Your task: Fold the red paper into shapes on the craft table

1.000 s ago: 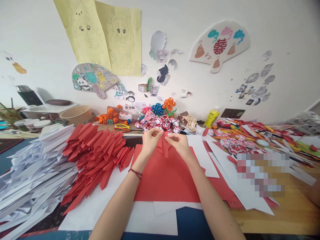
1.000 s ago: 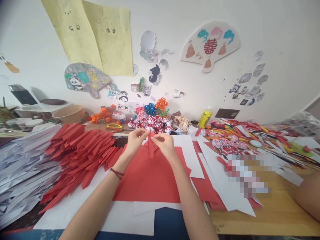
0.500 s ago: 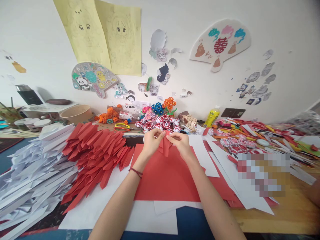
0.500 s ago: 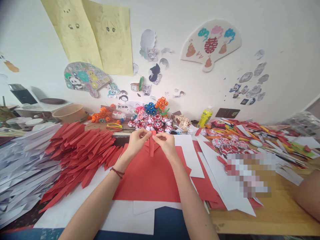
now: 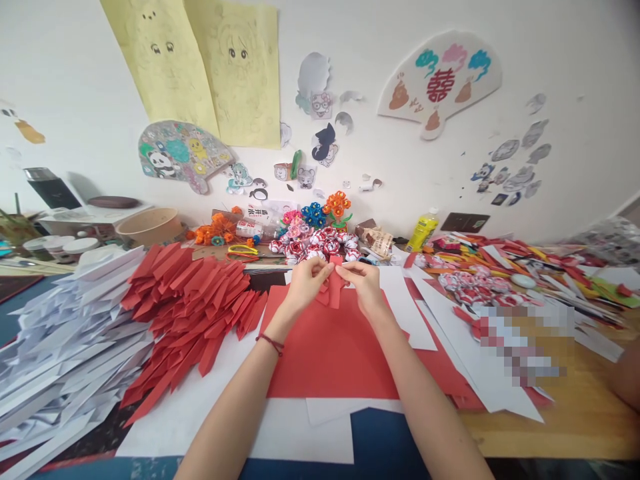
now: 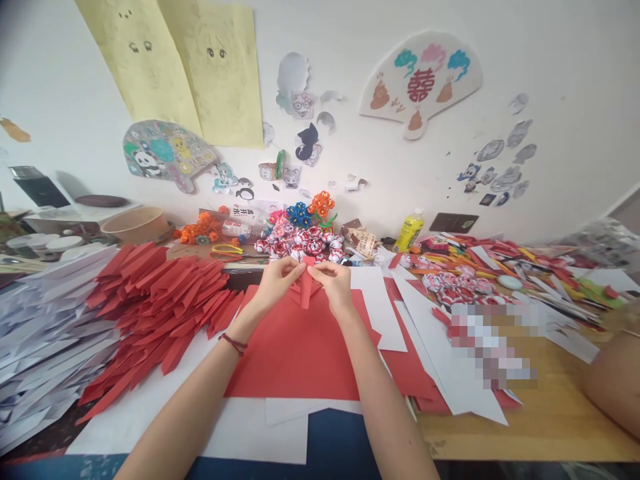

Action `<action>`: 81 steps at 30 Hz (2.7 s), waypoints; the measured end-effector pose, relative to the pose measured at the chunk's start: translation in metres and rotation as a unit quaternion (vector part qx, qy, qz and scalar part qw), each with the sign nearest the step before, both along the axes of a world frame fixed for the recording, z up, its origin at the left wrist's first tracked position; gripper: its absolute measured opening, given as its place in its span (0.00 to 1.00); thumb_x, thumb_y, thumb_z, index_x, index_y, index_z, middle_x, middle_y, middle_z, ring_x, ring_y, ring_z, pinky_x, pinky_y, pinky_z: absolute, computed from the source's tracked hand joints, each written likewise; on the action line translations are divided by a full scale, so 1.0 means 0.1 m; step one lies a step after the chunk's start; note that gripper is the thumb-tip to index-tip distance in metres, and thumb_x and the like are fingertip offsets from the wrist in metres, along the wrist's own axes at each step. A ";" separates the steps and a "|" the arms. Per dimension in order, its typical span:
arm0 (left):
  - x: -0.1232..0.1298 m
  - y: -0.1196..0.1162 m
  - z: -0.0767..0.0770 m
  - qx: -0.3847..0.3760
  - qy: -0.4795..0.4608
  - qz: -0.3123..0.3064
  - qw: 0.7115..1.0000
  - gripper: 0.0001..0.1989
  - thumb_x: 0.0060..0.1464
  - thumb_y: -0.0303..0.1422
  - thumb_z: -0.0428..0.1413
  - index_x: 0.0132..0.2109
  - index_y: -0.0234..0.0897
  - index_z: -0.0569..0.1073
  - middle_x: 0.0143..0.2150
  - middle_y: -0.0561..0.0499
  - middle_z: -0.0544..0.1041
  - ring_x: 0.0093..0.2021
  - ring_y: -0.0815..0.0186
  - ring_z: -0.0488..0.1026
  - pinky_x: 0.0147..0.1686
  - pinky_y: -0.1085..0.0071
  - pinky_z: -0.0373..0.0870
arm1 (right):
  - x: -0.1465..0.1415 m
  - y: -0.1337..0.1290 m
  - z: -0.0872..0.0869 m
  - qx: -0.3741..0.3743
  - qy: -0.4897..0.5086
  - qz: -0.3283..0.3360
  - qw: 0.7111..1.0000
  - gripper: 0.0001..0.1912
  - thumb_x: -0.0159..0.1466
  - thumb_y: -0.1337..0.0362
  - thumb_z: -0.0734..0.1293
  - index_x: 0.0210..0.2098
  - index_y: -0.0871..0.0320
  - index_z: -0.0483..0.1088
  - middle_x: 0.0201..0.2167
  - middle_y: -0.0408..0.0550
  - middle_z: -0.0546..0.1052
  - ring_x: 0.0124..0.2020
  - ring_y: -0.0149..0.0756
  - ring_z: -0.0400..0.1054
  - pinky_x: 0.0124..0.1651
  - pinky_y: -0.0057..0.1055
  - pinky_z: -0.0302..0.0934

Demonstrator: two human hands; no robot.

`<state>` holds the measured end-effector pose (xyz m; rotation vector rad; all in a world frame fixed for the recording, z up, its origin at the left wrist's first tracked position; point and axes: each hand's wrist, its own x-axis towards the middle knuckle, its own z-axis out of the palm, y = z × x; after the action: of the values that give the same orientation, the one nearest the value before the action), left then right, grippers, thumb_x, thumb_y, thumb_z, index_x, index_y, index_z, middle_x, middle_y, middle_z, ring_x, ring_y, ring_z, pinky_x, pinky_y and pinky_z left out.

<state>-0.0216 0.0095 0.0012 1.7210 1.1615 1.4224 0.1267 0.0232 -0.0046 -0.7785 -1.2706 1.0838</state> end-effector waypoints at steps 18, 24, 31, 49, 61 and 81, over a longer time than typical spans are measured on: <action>0.06 -0.05 0.01 -0.007 0.044 0.020 0.999 0.20 0.55 0.47 0.54 0.28 0.34 0.72 0.22 0.52 0.72 0.24 0.69 0.68 0.25 0.75 0.63 | 0.02 0.02 0.01 0.027 -0.015 -0.056 0.998 0.11 0.50 0.56 0.74 0.23 0.58 0.75 0.22 0.43 0.72 0.24 0.31 0.62 0.29 0.30 0.57; 0.08 -0.03 -0.04 -0.010 0.042 -0.008 0.999 0.19 0.55 0.46 0.55 0.28 0.34 0.72 0.22 0.53 0.72 0.24 0.70 0.68 0.25 0.75 0.63 | 0.02 0.04 -0.01 0.028 -0.006 -0.085 0.996 0.11 0.50 0.57 0.74 0.23 0.58 0.74 0.21 0.42 0.71 0.23 0.31 0.61 0.29 0.30 0.56; 0.09 -0.02 -0.05 -0.016 0.028 -0.027 0.999 0.18 0.54 0.45 0.56 0.28 0.34 0.71 0.23 0.52 0.72 0.25 0.70 0.67 0.25 0.76 0.62 | 0.00 0.05 -0.02 0.018 0.017 -0.115 0.993 0.13 0.48 0.55 0.74 0.23 0.58 0.74 0.20 0.42 0.71 0.23 0.31 0.61 0.28 0.30 0.55; 0.10 -0.02 -0.08 -0.028 0.067 -0.043 0.996 0.16 0.54 0.43 0.56 0.27 0.34 0.72 0.24 0.52 0.73 0.25 0.70 0.67 0.27 0.74 0.61 | 0.01 0.11 -0.07 0.013 0.062 -0.165 0.984 0.13 0.48 0.55 0.74 0.23 0.58 0.73 0.20 0.42 0.69 0.23 0.31 0.60 0.28 0.31 0.55; 0.11 -0.03 -0.07 -0.031 0.064 -0.045 0.996 0.11 0.55 0.38 0.54 0.30 0.36 0.71 0.22 0.53 0.74 0.24 0.68 0.70 0.27 0.74 0.62 | 0.02 0.16 -0.09 -0.016 0.093 -0.202 0.975 0.14 0.46 0.55 0.75 0.25 0.60 0.74 0.19 0.43 0.69 0.22 0.30 0.60 0.26 0.31 0.55; 0.11 -0.10 -0.03 0.053 0.355 0.210 0.910 0.20 0.65 0.40 0.43 0.33 0.37 0.73 0.24 0.47 0.75 0.28 0.62 0.72 0.40 0.66 0.59 | -0.04 0.14 -0.14 -0.072 0.055 -0.108 0.990 0.19 0.45 0.53 0.76 0.29 0.61 0.75 0.20 0.41 0.70 0.20 0.27 0.56 0.23 0.28 0.53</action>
<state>-0.0110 -0.0004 -0.0018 2.2549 1.9659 1.1041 0.1223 0.0372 -0.0185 -0.9300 -0.9984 1.0359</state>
